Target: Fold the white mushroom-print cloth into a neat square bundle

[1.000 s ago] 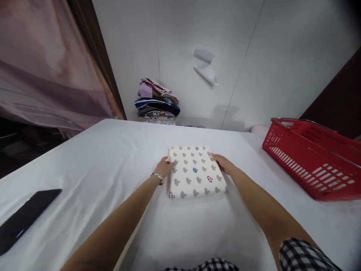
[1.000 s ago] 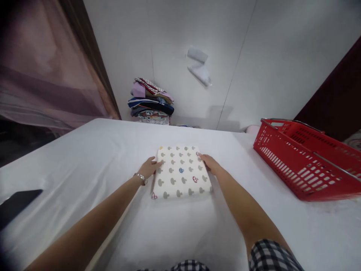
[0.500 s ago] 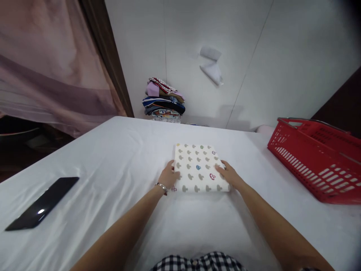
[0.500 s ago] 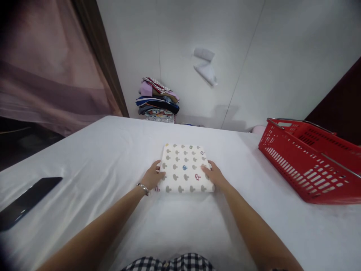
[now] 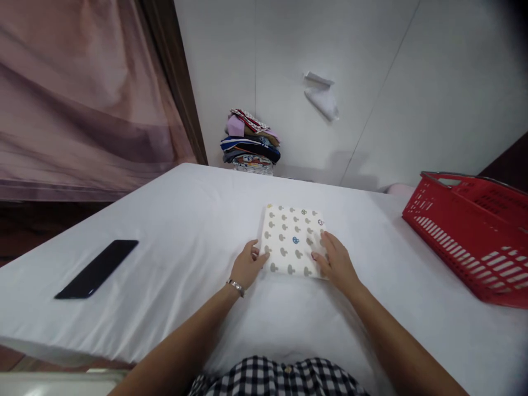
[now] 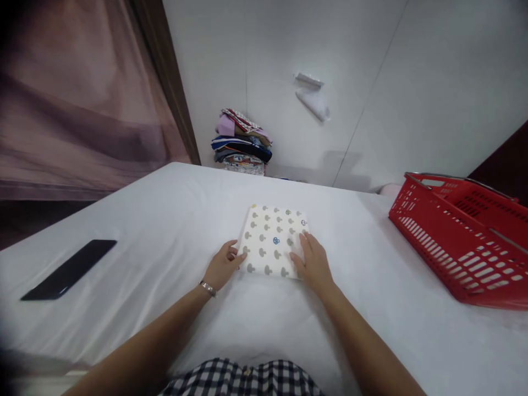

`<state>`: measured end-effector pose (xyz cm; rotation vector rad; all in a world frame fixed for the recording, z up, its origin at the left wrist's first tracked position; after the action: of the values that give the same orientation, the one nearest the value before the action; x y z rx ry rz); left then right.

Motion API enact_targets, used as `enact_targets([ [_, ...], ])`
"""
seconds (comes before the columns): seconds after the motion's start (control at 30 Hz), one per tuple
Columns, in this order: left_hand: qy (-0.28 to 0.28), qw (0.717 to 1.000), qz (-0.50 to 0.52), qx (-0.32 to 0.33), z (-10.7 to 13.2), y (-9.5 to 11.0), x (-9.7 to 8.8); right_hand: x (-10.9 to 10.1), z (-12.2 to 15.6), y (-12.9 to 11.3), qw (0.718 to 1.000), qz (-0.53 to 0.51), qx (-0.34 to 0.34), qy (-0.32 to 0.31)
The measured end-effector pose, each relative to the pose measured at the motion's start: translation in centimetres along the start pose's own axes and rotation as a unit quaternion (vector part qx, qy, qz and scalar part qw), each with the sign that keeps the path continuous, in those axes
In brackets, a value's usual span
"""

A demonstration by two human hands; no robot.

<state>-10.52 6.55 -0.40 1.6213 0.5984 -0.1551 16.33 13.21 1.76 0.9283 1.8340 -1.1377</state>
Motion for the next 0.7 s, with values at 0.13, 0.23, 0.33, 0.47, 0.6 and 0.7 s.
enact_targets([
  [0.13,-0.011,1.000,-0.026,0.009,0.2,-0.4,0.2,1.9,1.9,-1.2,0.992,0.077,-0.084,-0.057],
  [0.23,-0.024,0.999,-0.026,0.028,0.1,-0.8,0.4,2.7,2.2,-0.9,0.989,0.098,-0.081,-0.073],
  [0.33,-0.031,0.998,0.033,0.036,-0.1,-1.2,0.5,2.8,2.2,-0.7,0.990,0.097,-0.076,-0.075],
  [0.47,-0.055,0.997,0.050,0.015,-0.5,-1.4,0.3,2.8,2.2,-0.8,0.990,0.093,-0.063,-0.091],
  [0.6,-0.084,0.996,0.035,0.009,-0.5,-1.1,0.0,2.8,2.3,-0.8,0.991,0.079,-0.062,-0.091],
  [0.7,-0.061,0.996,0.063,-0.009,-0.6,-0.6,0.2,2.9,2.3,-0.9,0.992,0.071,-0.065,-0.084],
])
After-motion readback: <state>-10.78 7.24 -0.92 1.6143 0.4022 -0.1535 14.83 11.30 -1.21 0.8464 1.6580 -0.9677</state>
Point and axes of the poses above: each hand's wrist, its own z-axis away from the middle knuckle, its own x-axis out of the palm, y = z × x, the point moved 3 cm from there along -z, towards the middle knuckle, and after that the axes turned 12 degrees about x, right-handed, at the moved point
